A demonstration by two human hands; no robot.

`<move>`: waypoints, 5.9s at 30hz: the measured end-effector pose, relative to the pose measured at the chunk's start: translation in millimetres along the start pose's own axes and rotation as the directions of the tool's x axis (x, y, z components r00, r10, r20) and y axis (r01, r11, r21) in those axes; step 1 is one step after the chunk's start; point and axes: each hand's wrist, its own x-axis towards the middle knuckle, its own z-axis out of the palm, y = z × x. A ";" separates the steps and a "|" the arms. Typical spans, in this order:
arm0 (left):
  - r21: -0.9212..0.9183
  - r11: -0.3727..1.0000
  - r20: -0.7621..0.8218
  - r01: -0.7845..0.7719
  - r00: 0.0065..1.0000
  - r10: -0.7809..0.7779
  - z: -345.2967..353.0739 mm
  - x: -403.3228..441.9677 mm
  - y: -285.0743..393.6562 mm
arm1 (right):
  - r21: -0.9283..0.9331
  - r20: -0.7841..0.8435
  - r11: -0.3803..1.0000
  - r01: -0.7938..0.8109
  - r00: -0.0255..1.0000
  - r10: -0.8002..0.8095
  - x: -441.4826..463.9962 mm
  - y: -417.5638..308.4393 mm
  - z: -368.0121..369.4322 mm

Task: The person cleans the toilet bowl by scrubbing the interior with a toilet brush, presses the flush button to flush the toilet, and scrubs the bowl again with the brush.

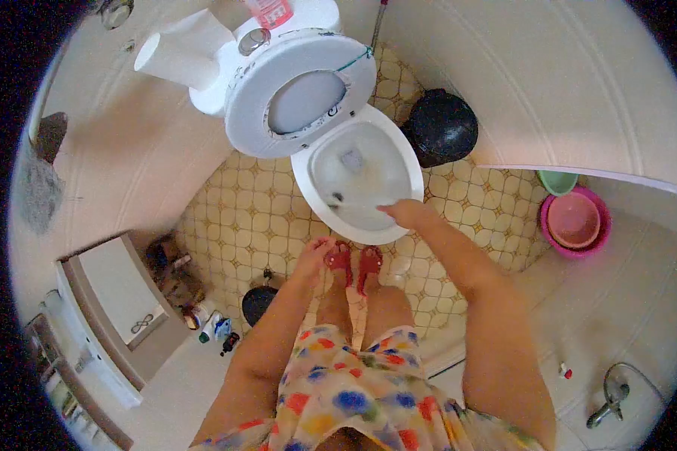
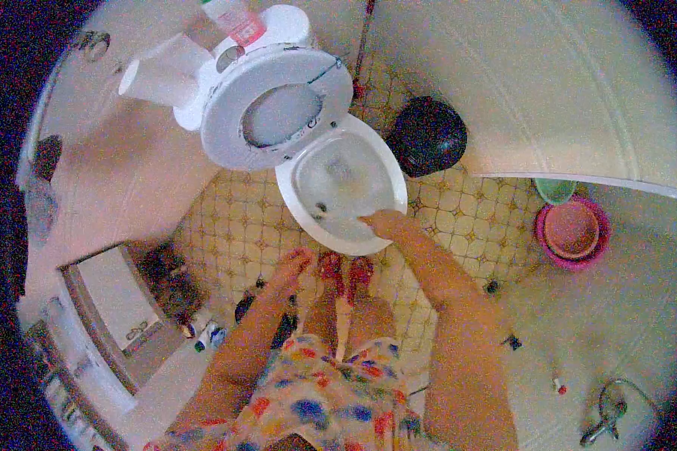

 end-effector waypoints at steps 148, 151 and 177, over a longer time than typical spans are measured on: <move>-0.229 0.973 -0.333 0.002 0.940 -0.081 95.4 25.2 -78.3 | 0.702 -0.021 0.687 0.187 0.970 -0.243 29.0 72.0 50.0; -0.263 0.965 -0.352 0.003 0.931 -0.099 99.3 22.3 -78.0 | 0.431 0.156 0.890 0.149 0.959 -0.237 8.5 126.7 54.4; -0.235 0.972 -0.367 -0.029 0.928 -0.061 85.3 17.5 -78.8 | 0.653 0.463 0.670 -0.353 0.886 0.015 26.3 29.6 -10.8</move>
